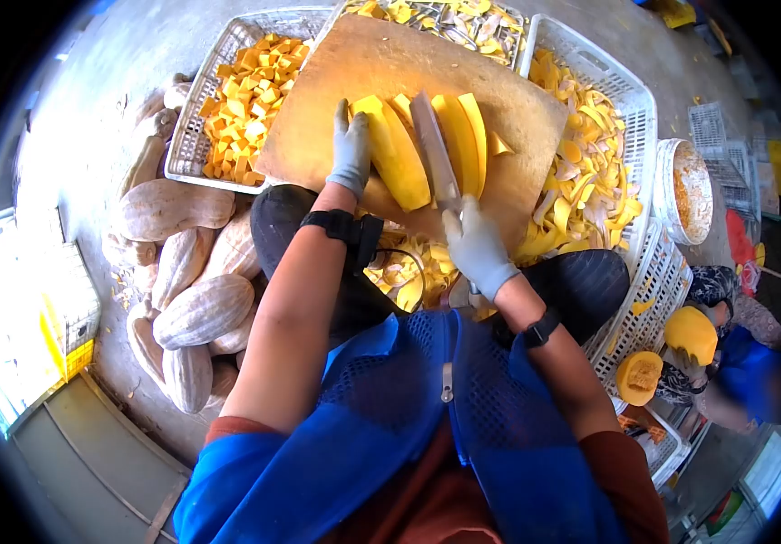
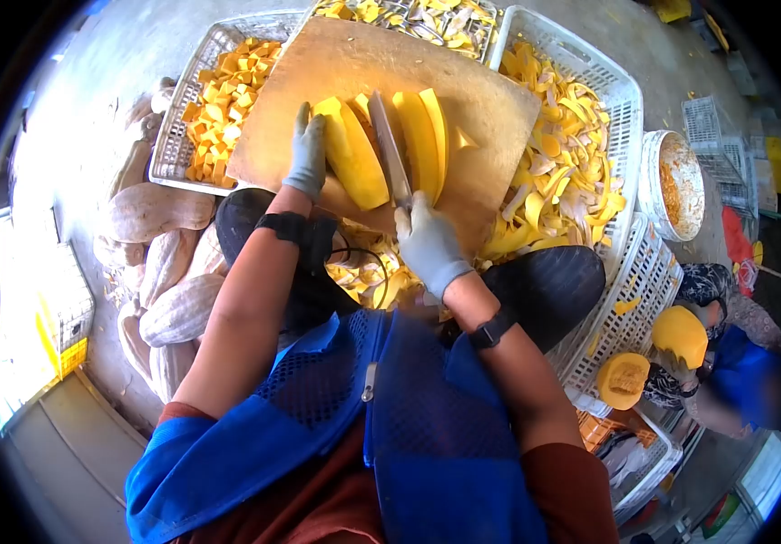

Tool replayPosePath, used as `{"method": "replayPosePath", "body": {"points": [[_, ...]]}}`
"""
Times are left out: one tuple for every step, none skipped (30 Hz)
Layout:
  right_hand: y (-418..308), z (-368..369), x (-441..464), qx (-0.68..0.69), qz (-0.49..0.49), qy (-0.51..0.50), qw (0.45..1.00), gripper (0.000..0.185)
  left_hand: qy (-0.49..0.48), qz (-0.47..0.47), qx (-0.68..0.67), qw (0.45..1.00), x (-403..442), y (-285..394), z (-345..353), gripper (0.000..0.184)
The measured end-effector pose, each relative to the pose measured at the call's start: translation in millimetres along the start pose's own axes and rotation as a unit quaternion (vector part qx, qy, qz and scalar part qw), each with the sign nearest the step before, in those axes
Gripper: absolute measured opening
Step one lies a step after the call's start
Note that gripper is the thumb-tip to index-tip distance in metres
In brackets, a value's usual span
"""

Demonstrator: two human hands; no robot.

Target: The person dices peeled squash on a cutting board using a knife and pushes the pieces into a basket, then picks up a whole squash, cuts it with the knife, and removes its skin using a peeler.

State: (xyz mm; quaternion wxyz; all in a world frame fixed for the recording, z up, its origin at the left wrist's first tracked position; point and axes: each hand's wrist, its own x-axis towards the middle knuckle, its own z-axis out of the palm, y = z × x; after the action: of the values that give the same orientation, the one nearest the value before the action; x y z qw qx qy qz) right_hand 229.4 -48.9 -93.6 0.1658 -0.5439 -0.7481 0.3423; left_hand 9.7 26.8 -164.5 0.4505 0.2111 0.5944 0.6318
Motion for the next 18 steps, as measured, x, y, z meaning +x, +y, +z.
{"method": "replayPosePath", "body": {"points": [[-10.5, -4.6, 3.3, 0.001, -0.007, 0.002, 1.000, 0.024, 0.002, -0.010, -0.012, 1.000, -3.5, 4.9, -1.2, 0.056], [-22.9, -11.5, 8.4, 0.001, -0.014, 0.003, 1.000, 0.024, 0.001, 0.004, 0.014, 1.000, -2.9, 2.8, -2.8, 0.055], [-34.6, -17.4, 14.0, 0.000, -0.020, 0.005, 1.000, 0.024, 0.000, 0.017, 0.040, 0.999, -0.6, -1.0, -4.3, 0.055], [-42.9, -20.2, 22.3, -0.009, -0.037, 0.002, 0.999, 0.024, -0.002, 0.032, 0.066, 0.997, 2.7, -4.4, -5.6, 0.055], [-49.2, -21.5, 30.5, -0.022, -0.043, -0.013, 0.999, 0.025, 0.004, 0.045, 0.110, 0.993, 5.3, -7.6, -7.3, 0.054], [-54.5, -22.6, 38.4, -0.034, -0.048, -0.027, 0.998, 0.025, 0.010, 0.059, 0.154, 0.986, 8.0, -12.1, -8.7, 0.054], [-60.0, -24.1, 46.2, -0.048, -0.054, -0.041, 0.997, 0.025, 0.015, 0.072, 0.197, 0.978, 12.1, -19.0, -9.9, 0.053], [-65.7, -26.0, 53.2, -0.056, -0.053, -0.057, 0.995, 0.027, 0.035, 0.108, 0.206, 0.972, 18.4, -29.8, -10.2, 0.052], [-70.4, -28.5, 58.9, -0.049, -0.033, -0.086, 0.995, 0.027, 0.037, 0.107, 0.239, 0.964, 15.7, -25.1, -8.4, 0.053], [-74.9, -30.2, 63.8, -0.043, -0.013, -0.115, 0.992, 0.027, 0.040, 0.104, 0.273, 0.956, 11.7, -21.1, -7.3, 0.053], [-78.0, -29.8, 67.8, -0.036, 0.008, -0.144, 0.989, 0.027, 0.042, 0.102, 0.307, 0.945, 8.6, -16.7, -6.4, 0.054], [-77.7, -28.4, 71.1, -0.049, 0.012, -0.150, 0.987, 0.027, 0.044, 0.093, 0.322, 0.941, 6.0, -12.5, -5.0, 0.055], [-76.0, -27.0, 74.0, -0.061, 0.016, -0.156, 0.986, 0.026, 0.046, 0.084, 0.337, 0.937, 4.0, -8.6, -3.5, 0.055], [-75.9, -25.1, 75.4, -0.074, 0.020, -0.162, 0.984, 0.026, 0.049, 0.074, 0.352, 0.932, 2.3, -5.9, -2.6, 0.056], [-84.3, -27.4, 75.5, -0.058, 0.050, -0.181, 0.981, 0.026, 0.050, 0.068, 0.355, 0.931, 1.0, -4.3, -1.6, 0.056], [-99.1, -34.2, 75.6, -0.042, 0.082, -0.198, 0.976, 0.026, 0.050, 0.062, 0.358, 0.930, -0.1, -3.0, -0.5, 0.056], [-109.7, -38.8, 76.2, -0.025, 0.114, -0.212, 0.970, 0.026, 0.048, 0.057, 0.361, 0.929, -0.3, -1.5, 0.3, 0.056], [-113.2, -39.5, 79.2, -0.046, 0.106, -0.221, 0.968, 0.026, 0.046, 0.057, 0.366, 0.928, -1.0, 0.0, 0.8, 0.055]]}}
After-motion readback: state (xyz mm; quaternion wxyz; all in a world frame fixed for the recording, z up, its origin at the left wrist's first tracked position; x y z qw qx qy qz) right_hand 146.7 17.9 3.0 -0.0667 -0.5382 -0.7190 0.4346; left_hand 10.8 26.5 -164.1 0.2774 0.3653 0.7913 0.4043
